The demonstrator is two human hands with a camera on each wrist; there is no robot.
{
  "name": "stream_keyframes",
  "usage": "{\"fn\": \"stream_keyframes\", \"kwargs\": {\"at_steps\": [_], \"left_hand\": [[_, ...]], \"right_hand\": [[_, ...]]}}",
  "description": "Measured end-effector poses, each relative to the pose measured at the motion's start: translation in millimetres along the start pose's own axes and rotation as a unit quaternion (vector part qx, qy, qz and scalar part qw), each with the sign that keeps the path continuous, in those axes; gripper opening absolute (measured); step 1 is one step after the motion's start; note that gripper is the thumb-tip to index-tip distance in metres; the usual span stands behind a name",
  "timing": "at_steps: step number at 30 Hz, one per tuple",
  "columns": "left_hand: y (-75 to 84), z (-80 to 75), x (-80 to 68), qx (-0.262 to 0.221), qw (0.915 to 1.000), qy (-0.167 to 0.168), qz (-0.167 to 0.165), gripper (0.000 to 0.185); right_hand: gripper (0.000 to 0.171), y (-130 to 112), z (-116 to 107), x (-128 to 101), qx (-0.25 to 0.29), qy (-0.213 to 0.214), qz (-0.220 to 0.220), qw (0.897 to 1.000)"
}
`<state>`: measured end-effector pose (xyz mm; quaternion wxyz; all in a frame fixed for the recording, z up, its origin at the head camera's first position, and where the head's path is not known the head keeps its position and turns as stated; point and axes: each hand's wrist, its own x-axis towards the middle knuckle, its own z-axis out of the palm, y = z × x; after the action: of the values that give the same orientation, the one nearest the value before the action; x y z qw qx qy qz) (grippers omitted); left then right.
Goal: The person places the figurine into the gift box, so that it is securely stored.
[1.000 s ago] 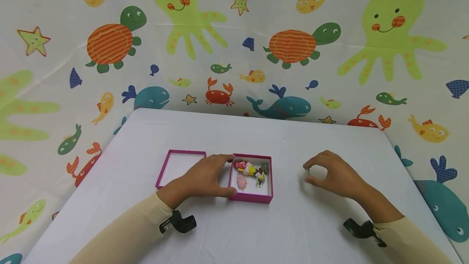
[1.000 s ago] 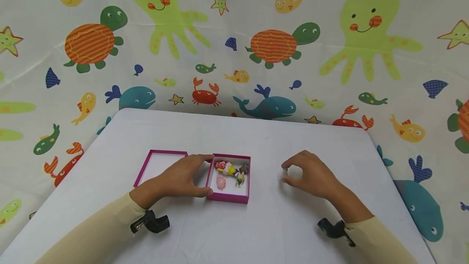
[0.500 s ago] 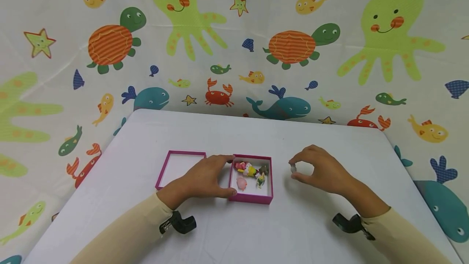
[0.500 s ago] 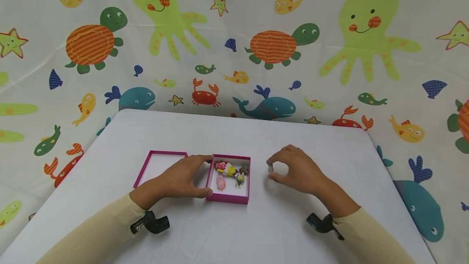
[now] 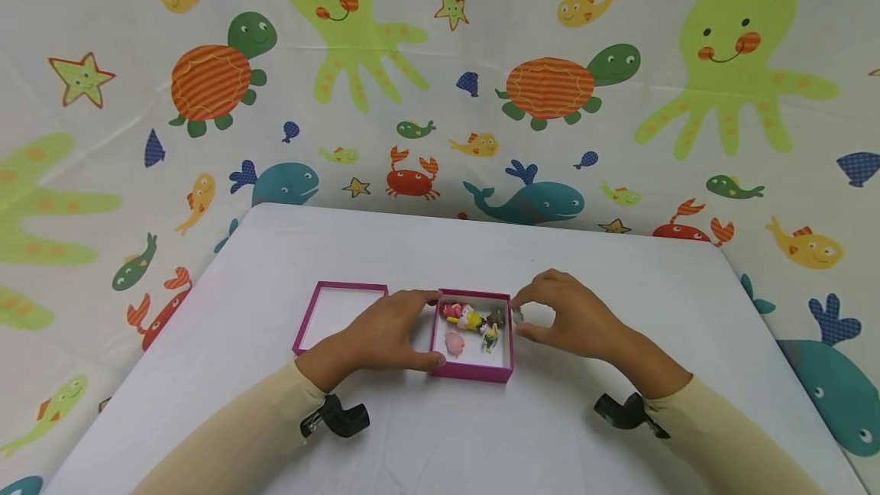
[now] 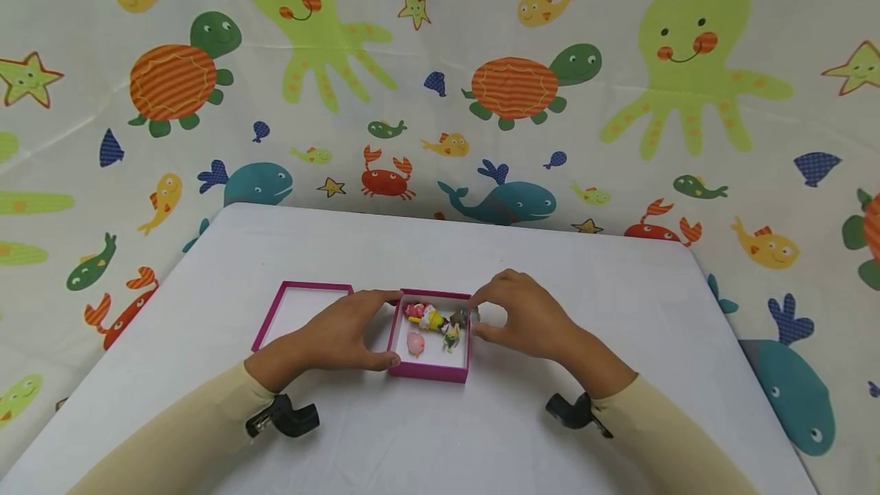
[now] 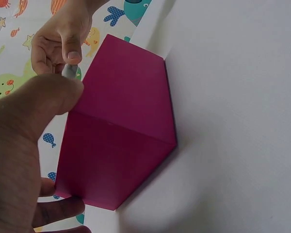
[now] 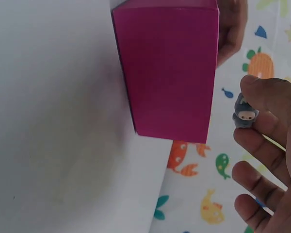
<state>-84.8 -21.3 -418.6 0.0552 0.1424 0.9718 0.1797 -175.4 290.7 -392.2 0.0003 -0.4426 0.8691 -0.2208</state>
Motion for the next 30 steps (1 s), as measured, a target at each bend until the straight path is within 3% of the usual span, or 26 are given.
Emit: {"fn": "stream_keyframes", "kwargs": {"at_steps": [30], "left_hand": [[-1.2,0.2,-1.3,-0.004,0.9999,0.009,0.010,0.101]], "right_hand": [[0.035,-22.6,40.1,33.0,-0.002,-0.050,-0.050,0.997]]}}
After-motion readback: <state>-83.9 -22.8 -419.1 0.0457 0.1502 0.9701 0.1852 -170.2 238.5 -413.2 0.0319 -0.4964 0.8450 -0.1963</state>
